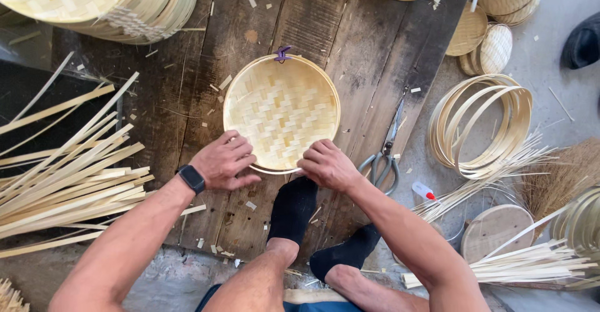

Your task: The person assembles a woven bamboo basket by inserting a woven base into a circular frame, applying glue along the seam, and trimming excess material with scissors.

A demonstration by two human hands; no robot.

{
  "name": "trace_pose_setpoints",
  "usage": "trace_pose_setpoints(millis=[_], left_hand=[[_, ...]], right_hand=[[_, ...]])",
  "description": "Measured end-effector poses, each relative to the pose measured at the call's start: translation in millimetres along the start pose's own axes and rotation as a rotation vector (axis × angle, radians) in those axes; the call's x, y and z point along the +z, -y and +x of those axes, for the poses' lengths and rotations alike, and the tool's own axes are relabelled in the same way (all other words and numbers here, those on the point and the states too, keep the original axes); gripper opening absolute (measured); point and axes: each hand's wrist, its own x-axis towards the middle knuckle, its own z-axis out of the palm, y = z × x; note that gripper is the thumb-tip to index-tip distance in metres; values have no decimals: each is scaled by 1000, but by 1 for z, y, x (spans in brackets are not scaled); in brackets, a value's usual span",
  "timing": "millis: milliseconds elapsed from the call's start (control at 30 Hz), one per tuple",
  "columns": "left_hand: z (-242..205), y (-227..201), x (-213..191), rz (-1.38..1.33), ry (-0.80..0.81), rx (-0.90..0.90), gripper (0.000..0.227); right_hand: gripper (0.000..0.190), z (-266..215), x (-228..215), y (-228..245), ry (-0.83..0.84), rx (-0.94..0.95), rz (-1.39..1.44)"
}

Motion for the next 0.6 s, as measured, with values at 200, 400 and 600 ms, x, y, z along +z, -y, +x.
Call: trace_pose_setpoints(millis=[200, 400, 600], left_hand=[[3, 12, 12, -98, -74, -40, 32], [7, 12, 26, -36, -69, -100, 34], [2, 10, 34, -16, -97, -146, 30]], right_hand=[[18, 6, 4, -22, -35, 39, 91], [18, 5, 7, -37, 17, 108, 138], [18, 14, 16, -43, 203, 289, 185]])
